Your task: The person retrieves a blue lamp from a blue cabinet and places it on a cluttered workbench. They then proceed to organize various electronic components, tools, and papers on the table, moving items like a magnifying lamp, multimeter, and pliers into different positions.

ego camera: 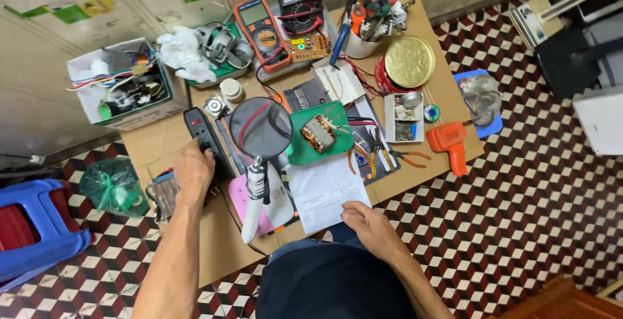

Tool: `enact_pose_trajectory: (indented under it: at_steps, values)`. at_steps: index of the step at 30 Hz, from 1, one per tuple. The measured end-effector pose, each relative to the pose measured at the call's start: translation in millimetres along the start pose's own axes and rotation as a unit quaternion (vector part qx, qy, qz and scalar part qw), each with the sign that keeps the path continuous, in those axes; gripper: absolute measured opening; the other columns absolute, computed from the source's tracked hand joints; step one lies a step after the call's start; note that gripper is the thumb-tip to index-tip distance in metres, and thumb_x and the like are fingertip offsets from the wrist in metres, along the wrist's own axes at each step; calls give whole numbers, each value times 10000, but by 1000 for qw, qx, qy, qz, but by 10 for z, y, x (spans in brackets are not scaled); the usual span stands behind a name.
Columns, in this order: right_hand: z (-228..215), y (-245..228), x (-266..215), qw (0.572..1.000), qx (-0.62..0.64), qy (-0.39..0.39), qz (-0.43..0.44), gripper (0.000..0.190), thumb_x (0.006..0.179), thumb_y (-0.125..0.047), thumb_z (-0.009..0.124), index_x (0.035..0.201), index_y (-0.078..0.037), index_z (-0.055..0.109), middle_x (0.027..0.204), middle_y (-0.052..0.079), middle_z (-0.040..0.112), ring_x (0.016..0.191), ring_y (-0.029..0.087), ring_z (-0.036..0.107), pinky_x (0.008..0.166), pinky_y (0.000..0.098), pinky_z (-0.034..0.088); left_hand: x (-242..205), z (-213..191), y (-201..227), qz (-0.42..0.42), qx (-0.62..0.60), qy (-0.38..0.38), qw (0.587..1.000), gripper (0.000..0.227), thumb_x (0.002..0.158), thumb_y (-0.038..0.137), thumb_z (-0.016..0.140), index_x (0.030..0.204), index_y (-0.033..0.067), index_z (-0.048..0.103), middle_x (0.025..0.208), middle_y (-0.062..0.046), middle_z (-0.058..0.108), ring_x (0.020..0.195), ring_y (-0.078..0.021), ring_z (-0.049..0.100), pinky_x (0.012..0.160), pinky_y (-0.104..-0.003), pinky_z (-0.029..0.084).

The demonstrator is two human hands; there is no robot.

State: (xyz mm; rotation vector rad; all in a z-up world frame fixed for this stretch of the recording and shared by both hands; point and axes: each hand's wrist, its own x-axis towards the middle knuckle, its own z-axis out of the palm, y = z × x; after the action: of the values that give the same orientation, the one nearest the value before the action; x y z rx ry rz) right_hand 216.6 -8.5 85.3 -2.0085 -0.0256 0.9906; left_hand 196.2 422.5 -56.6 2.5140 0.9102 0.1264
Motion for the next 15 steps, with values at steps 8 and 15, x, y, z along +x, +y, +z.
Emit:
enact_pose_trajectory:
  at_steps: [8,15]
  values:
    - [-108,262,-48,997,45,10,66,481,952,-310,613,1329,-12,614,1261,162,727,1181,222,691,1015,322,522,104,47,-213,-25,57,-68,996,376,935,233,664,1284,105,718,1140,-256,713,1046,-441,678,897,-518,531]
    - [-136,362,-11,996,46,22,72,495,962,-345,603,1335,-20,610,1323,164,689,1249,249,659,1058,337,499,274,187,-460,-10,54,-68,996,304,1004,247,625,1249,114,744,1099,-241,732,1014,-436,696,890,-515,542]
